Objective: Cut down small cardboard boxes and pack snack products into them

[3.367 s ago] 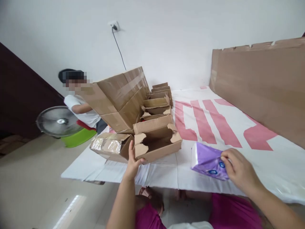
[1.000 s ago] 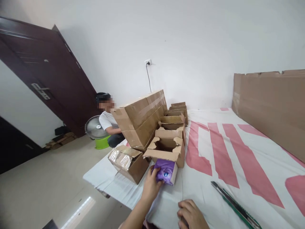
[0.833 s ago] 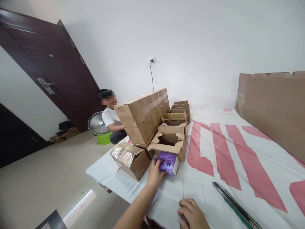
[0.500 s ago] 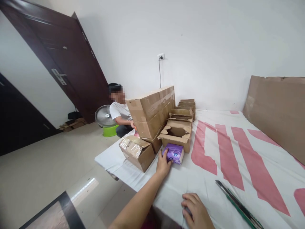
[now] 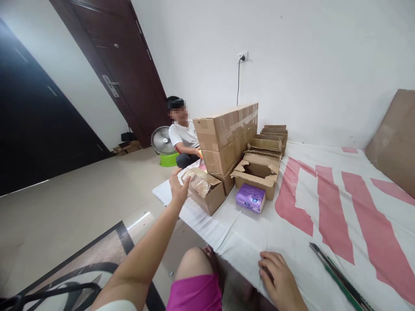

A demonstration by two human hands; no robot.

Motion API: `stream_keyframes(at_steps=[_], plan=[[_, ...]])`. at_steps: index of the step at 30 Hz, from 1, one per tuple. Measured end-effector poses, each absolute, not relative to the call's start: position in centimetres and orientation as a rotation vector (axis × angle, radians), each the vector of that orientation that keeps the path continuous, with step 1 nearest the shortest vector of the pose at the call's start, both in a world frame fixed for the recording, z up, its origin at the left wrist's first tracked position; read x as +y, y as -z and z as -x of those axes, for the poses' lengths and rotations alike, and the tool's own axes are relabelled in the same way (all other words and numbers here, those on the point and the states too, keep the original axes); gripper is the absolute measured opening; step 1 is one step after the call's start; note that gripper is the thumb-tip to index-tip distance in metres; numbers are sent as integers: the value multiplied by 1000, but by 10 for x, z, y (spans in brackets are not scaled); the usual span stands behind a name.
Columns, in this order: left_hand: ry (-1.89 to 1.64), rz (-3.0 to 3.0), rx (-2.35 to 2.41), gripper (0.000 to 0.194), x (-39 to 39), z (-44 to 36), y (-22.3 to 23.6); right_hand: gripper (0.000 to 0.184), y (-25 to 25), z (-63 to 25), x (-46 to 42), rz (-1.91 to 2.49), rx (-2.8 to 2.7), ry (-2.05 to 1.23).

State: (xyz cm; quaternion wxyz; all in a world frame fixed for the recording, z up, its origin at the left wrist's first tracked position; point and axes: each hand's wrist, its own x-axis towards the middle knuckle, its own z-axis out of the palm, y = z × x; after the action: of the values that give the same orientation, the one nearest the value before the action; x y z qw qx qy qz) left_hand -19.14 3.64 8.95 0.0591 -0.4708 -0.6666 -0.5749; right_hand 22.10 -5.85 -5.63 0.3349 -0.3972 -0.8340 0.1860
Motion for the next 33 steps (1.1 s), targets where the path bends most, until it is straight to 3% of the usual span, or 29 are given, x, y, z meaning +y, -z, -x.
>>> stream_keyframes(at_steps=[8,16,22,27,33], plan=[[1750,1479,-2325,52,47,242,-52,24,54,-221,-58,1050,-2163,-511],[1693,1613,-2289,53,-4,217,-39,26,50,-221,-60,1070,-2122,-604],[1754,1623,-2225,54,-35,176,-32,42,51,-224,-65,1231,-1902,-821],[1888,1661,-2144,39,-43,159,-25,56,39,-219,-63,1261,-1738,-984],[2098,1623,-2042,27,-33,153,-19,48,34,-216,-62,1191,-1695,-1025]])
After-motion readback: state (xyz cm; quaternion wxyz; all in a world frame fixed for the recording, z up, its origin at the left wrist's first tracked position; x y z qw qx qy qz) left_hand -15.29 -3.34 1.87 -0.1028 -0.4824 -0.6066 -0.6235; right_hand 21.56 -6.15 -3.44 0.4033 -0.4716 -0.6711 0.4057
